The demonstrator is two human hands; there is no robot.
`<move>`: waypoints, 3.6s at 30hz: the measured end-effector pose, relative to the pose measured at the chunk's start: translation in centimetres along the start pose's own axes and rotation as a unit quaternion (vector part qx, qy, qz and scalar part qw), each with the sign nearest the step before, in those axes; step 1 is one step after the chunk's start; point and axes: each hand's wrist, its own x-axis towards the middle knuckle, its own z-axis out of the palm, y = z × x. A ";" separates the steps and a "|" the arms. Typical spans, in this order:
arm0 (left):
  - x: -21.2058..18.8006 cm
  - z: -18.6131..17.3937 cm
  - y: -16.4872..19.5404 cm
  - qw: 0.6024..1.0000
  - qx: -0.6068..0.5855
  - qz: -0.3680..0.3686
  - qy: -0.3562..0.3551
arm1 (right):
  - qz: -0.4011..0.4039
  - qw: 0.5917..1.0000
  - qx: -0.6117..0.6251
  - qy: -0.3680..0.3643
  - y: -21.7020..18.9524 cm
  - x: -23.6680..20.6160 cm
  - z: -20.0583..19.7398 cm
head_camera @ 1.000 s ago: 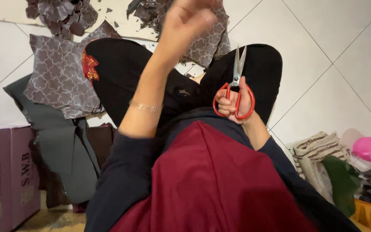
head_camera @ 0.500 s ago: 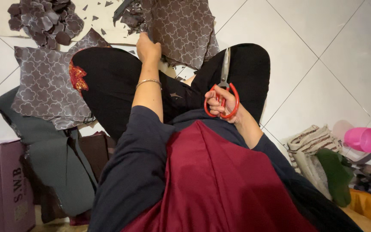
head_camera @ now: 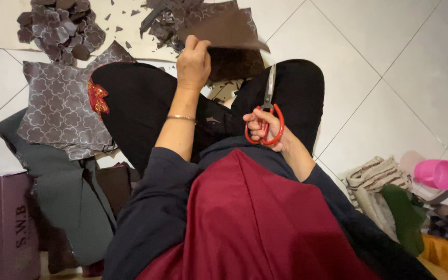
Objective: The person sits on the floor and uses red-handled scissors to cut small, flower-shaped pieces from a brown patterned fabric. They repeatedly pick up pieces, cut along the outlines, and place the finished shapes aside.
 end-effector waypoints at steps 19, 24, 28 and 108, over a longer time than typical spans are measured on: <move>-4.6 -13.7 7.3 0.651 -0.718 -0.205 0.132 | -0.365 0.903 -0.189 0.122 -4.9 -2.8 7.1; -7.0 -11.5 10.5 0.567 -0.804 -0.171 -0.042 | -0.409 0.890 -0.194 0.049 -6.0 -5.4 12.7; -10.0 -7.9 11.6 0.449 -0.798 -0.348 -0.199 | -0.454 0.855 -0.246 0.050 -5.9 -6.3 14.0; -4.6 -18.4 16.7 0.865 -0.386 -0.300 -0.111 | -0.175 0.840 -0.512 -0.042 0.5 -9.3 12.2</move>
